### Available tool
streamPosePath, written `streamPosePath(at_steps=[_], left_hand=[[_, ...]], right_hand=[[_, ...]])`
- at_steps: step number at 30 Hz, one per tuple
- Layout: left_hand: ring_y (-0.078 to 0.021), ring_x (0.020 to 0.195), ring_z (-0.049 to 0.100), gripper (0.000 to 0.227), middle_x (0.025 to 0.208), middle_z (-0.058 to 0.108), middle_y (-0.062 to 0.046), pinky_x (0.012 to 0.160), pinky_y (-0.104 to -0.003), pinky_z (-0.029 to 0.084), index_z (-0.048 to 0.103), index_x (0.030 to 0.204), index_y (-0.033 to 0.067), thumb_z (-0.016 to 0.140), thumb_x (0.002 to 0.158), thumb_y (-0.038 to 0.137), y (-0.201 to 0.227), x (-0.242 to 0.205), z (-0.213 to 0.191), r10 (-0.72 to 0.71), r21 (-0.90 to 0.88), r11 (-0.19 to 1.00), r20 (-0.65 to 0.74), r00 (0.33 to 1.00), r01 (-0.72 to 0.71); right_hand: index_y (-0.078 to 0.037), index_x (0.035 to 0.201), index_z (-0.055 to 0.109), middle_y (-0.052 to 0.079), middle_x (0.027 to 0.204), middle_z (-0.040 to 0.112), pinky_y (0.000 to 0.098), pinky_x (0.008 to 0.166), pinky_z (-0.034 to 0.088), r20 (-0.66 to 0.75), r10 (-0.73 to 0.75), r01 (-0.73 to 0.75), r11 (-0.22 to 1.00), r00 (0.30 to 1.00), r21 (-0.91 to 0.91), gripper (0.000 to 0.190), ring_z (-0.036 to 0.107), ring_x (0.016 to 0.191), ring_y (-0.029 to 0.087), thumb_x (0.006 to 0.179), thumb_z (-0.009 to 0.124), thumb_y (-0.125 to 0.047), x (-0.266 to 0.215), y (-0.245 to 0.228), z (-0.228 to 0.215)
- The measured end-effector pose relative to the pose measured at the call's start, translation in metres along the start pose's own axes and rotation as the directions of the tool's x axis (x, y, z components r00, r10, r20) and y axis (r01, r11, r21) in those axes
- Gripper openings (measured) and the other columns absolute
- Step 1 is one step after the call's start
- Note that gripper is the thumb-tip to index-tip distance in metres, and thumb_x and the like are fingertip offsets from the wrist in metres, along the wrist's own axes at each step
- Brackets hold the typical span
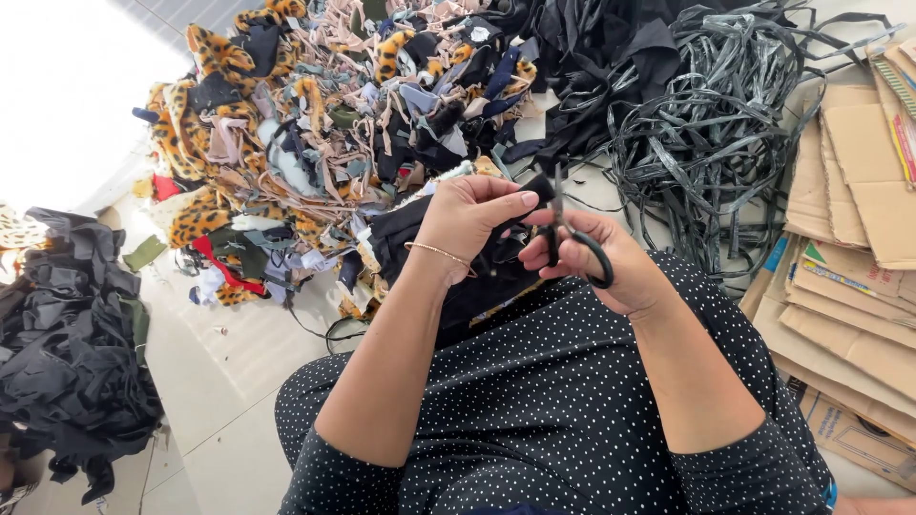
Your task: The person sits on the floor and uses scissors to cut a piece of black fabric into thin strips. After cutting, the person places a cardboard box on their lap and ties the cut fabric strips around the box to secure it.
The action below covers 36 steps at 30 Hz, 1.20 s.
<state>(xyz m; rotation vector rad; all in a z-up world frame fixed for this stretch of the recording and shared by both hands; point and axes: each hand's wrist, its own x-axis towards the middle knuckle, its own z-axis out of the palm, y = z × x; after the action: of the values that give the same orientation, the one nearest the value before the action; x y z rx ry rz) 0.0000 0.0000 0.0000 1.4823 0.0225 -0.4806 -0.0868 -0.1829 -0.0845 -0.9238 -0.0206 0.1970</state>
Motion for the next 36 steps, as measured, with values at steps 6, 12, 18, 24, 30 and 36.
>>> streamPosePath(at_steps=[6, 12, 18, 24, 30, 36], left_hand=[[-0.0127, 0.055, 0.067, 0.022, 0.066, 0.070, -0.014, 0.048, -0.020, 0.054, 0.076, 0.088, -0.0047, 0.087, 0.072, 0.006, 0.005, 0.013, 0.001, -0.023, 0.058, 0.998, 0.043, 0.999, 0.020], [-0.0119, 0.051, 0.066, 0.020, 0.062, 0.069, -0.013, 0.046, -0.020, 0.052, 0.076, 0.084, -0.0031, 0.086, 0.071, 0.008, 0.013, 0.014, 0.010, -0.023, 0.202, 0.979, 0.096, 0.995, 0.003], [-0.0077, 0.049, 0.056, 0.017, 0.057, 0.064, -0.007, 0.047, -0.017, 0.044, 0.078, 0.079, 0.0020, 0.083, 0.066, 0.012, 0.017, 0.013, 0.024, -0.036, 0.308, 0.951, 0.047, 0.998, 0.020], [-0.0050, 0.048, 0.044, 0.012, 0.050, 0.059, -0.003, 0.046, -0.018, 0.035, 0.077, 0.070, 0.0097, 0.082, 0.061, 0.016, 0.015, 0.019, 0.022, 0.023, 0.343, 0.939, 0.031, 0.999, -0.032], [-0.0058, 0.056, 0.044, 0.011, 0.053, 0.057, -0.001, 0.053, -0.017, 0.033, 0.078, 0.070, 0.0100, 0.082, 0.060, 0.015, 0.018, 0.016, 0.020, 0.003, 0.378, 0.925, 0.077, 0.997, -0.032], [-0.0079, 0.062, 0.048, 0.011, 0.058, 0.059, -0.002, 0.058, -0.019, 0.035, 0.078, 0.069, 0.0097, 0.081, 0.060, 0.013, 0.018, 0.013, 0.018, -0.006, 0.358, 0.933, 0.108, 0.994, -0.033]], right_hand=[[0.003, 0.135, 0.061, 0.024, 0.100, 0.075, 0.0360, 0.080, 0.064, -0.003, -0.006, 0.006, 0.999, 1.000, -0.053, 0.060, 0.076, 0.096, 0.031, 0.083, 0.078, -0.024, -0.002, -0.007, 0.011], [0.004, 0.133, 0.062, 0.024, 0.099, 0.075, 0.0353, 0.082, 0.064, -0.010, -0.030, 0.029, 0.996, 0.999, -0.080, 0.059, 0.076, 0.095, 0.030, 0.082, 0.079, -0.021, -0.002, -0.007, 0.005], [0.007, 0.122, 0.067, 0.018, 0.078, 0.072, 0.0320, 0.071, 0.062, -0.015, -0.122, 0.118, 0.983, 0.992, -0.142, 0.048, 0.076, 0.076, 0.025, 0.084, 0.080, -0.019, -0.007, -0.012, 0.003], [0.010, 0.109, 0.068, 0.014, 0.055, 0.062, 0.0276, 0.056, 0.056, -0.064, -0.146, 0.130, 0.969, 0.987, -0.211, 0.037, 0.067, 0.049, 0.020, 0.081, 0.083, -0.011, -0.004, -0.009, 0.003], [0.006, 0.105, 0.071, 0.012, 0.059, 0.065, 0.0234, 0.058, 0.053, -0.104, -0.111, 0.077, 0.955, 0.988, -0.288, 0.033, 0.068, 0.051, 0.017, 0.078, 0.085, -0.009, -0.005, -0.016, 0.012], [0.005, 0.101, 0.071, 0.013, 0.058, 0.065, 0.0208, 0.055, 0.050, -0.106, -0.079, 0.039, 0.940, 0.991, -0.340, 0.035, 0.066, 0.047, 0.015, 0.074, 0.089, -0.007, -0.003, -0.011, 0.004]])
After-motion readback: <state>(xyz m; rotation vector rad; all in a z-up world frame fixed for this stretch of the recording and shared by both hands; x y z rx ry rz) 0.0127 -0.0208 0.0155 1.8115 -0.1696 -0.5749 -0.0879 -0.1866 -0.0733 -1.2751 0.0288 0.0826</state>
